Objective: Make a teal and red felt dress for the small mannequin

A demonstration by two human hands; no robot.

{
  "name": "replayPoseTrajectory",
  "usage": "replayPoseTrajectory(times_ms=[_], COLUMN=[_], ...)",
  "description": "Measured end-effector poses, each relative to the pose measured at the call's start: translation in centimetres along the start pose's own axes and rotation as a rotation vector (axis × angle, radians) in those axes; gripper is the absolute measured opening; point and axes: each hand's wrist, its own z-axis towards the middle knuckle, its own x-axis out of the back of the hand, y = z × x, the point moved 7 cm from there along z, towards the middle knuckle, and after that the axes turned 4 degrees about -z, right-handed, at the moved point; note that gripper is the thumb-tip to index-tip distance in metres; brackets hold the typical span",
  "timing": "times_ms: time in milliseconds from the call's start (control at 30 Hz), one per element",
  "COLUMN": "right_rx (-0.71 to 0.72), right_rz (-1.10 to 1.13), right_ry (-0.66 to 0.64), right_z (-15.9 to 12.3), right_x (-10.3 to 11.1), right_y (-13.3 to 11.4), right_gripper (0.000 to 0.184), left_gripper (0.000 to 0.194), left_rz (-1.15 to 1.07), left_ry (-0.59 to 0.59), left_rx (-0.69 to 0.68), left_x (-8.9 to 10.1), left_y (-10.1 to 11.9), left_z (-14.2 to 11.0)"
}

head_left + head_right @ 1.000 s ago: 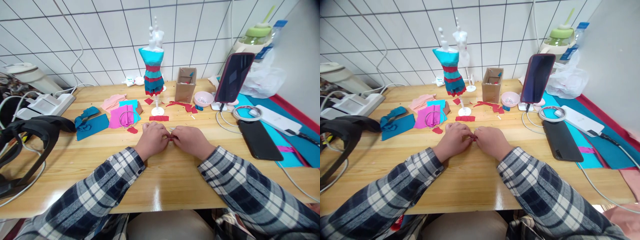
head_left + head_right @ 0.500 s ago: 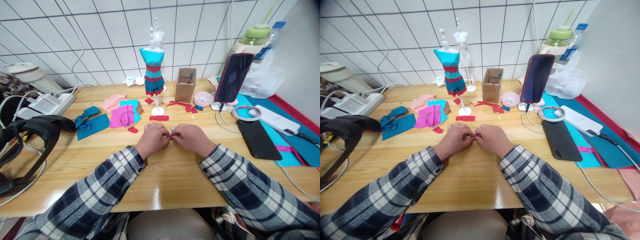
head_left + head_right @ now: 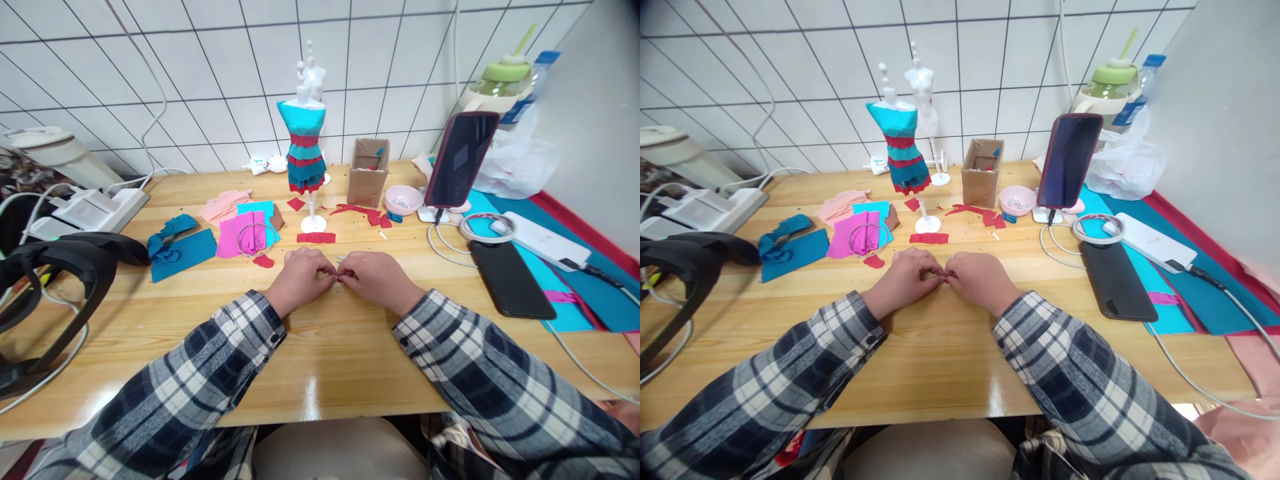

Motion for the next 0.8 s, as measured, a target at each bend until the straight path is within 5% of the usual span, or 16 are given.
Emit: replayPoseTrajectory(times_ms=[433, 600, 800], right_rx=[0.036, -0.138, -0.356], right_rz=[-0.017, 0.577, 1.298], right_ry=[-0.015, 0.055, -0.102], right_z=[0.2, 0.4, 0.2], right_x=[0.4, -0.5, -2.6], right_y=[-1.0, 1.3, 1.8], right_gripper=[0.017, 0.014, 0.031], left_gripper=[0.013, 0.018, 0.021], left_rz=[-0.121, -0.316, -0.503], left_ry=[0.188, 0.248, 0.175], left_rx=[0.058, 0.004, -0.035], left_x=[2.1, 3.3, 3.2], left_y=[-0.5, -0.3, -0.1], left_z=[-0.2, -0.4, -0.4])
